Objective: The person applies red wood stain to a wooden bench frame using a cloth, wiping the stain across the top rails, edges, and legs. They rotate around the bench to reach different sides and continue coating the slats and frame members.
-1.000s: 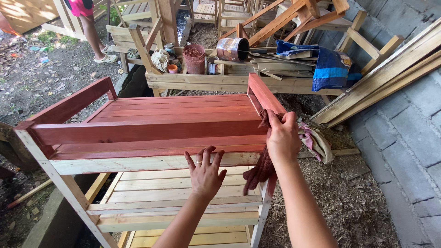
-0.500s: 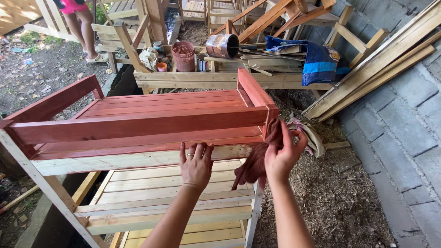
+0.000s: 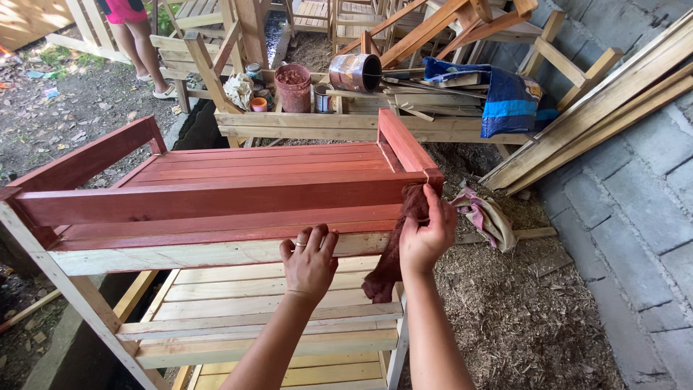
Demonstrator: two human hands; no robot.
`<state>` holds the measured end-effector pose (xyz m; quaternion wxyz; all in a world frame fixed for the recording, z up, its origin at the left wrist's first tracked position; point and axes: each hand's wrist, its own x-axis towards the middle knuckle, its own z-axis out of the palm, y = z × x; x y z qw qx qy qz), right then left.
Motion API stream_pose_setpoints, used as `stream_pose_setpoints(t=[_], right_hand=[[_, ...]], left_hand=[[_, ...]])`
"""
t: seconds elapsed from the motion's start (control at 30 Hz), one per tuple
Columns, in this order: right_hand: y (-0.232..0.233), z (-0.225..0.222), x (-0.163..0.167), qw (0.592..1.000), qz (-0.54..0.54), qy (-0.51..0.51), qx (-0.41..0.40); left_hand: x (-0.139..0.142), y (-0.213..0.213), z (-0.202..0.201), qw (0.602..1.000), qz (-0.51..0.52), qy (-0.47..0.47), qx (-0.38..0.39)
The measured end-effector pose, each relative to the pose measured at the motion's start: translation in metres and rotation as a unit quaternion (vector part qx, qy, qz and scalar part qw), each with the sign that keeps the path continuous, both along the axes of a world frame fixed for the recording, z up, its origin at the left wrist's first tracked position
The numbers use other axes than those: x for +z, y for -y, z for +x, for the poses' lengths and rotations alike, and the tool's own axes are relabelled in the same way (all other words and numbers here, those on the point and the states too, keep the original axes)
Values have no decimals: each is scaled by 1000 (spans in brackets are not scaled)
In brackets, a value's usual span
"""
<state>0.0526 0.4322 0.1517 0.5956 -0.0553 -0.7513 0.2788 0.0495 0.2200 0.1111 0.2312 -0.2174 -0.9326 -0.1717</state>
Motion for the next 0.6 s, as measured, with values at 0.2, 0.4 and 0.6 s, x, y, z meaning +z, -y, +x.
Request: stream_pose_setpoints(t=[0.2, 0.4, 0.6], right_hand=[[11, -12, 6, 997, -60, -46, -1], [21, -10, 3, 998, 49, -21, 39], [10, -16, -1, 999, -26, -41, -12]], left_hand=[[-1, -2, 4, 1000, 5, 15, 5], [-5, 0, 2, 1000, -15, 7, -10], [-8, -2, 3, 1000, -12, 9, -3]])
